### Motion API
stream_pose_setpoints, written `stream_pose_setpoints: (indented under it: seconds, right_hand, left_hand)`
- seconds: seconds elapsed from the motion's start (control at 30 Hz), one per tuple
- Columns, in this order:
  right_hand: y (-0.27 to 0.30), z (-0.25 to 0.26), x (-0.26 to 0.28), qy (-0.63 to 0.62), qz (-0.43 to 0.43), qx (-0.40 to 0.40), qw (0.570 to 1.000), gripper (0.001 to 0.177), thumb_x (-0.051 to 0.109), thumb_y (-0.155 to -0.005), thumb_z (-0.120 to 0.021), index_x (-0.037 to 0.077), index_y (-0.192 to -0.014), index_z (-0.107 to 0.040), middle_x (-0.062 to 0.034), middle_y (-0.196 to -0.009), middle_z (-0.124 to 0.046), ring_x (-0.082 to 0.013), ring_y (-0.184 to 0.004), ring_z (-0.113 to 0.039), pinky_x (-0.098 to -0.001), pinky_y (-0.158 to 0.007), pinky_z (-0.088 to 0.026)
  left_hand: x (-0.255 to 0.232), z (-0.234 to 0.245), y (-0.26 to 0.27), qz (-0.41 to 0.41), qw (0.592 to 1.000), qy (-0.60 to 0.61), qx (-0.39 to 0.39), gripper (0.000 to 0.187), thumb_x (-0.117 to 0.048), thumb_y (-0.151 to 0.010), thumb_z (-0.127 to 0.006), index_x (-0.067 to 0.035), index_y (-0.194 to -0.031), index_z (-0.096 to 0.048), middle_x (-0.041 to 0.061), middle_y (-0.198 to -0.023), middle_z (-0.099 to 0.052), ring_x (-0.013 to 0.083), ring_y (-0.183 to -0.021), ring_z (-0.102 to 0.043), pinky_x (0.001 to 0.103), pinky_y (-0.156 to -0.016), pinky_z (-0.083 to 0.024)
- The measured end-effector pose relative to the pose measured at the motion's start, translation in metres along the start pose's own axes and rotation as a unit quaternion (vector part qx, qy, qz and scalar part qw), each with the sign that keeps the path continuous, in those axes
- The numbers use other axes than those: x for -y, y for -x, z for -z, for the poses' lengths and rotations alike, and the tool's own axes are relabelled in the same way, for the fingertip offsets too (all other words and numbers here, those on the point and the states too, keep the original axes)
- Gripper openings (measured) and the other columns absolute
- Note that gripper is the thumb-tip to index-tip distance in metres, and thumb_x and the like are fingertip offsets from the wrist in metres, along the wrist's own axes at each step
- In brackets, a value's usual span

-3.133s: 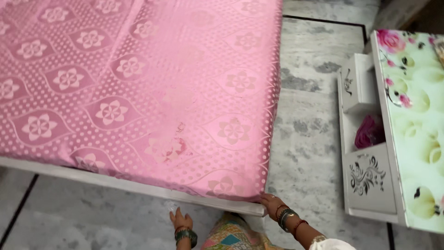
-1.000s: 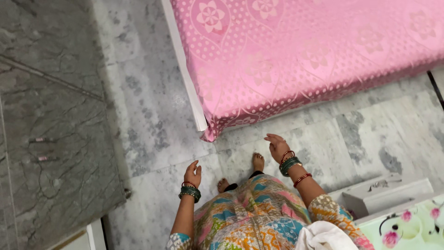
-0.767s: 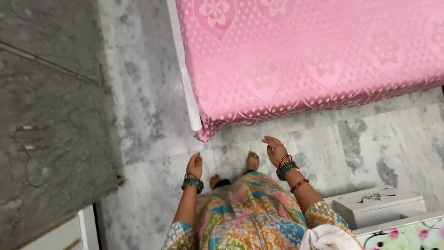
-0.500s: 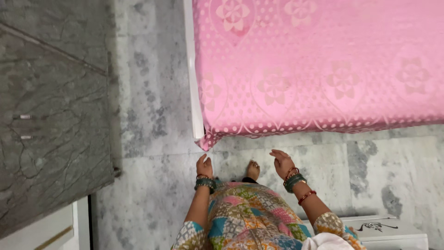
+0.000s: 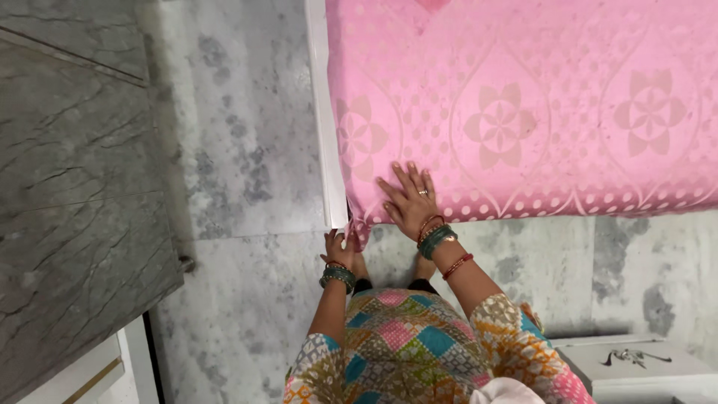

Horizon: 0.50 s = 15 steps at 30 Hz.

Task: The person places a pink pillow on a mattress, spreads a matching pink patterned bed sheet over the surface, and tucks the edges under the mattress into the bed frame by hand.

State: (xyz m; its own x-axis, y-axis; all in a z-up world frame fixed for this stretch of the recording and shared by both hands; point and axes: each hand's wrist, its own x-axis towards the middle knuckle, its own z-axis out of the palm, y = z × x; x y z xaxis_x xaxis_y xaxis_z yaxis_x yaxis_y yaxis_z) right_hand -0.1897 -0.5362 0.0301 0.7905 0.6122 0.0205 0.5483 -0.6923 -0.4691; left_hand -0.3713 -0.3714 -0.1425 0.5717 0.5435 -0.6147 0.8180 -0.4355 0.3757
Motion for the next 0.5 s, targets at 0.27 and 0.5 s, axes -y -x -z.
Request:
stream_pose_setpoints:
  seconds: [0.27, 0.5]
  right_hand:
    - [0.003, -0.015, 0.005, 0.119, -0.020, 0.041, 0.992, 0.055, 0.046, -0.105, -0.048, 0.035, -0.158, -0.045, -0.0100, -0.171, -0.026, -0.0334, -0.160, -0.012, -0.0585, -0.127, -0.001]
    - [0.006, -0.024, 0.007, 0.105, -0.021, 0.007, 0.994, 0.050, 0.042, -0.106, -0.052, 0.031, -0.154, -0.054, -0.0117, -0.169, -0.034, -0.0343, -0.158, -0.019, -0.0591, -0.127, -0.003]
  left_hand:
    - [0.034, -0.043, -0.004, 0.010, 0.880, 0.475, 0.016, 0.031, -0.026, -0.108, -0.061, 0.003, -0.117, -0.070, 0.009, -0.104, -0.069, 0.0137, -0.092, -0.059, 0.029, -0.082, -0.050]
    - [0.047, -0.065, -0.022, 0.120, 0.883, 0.438, 0.122, 0.029, -0.005, -0.098, -0.054, -0.002, -0.116, -0.076, 0.012, -0.102, -0.074, 0.0202, -0.088, -0.064, 0.033, -0.078, -0.052]
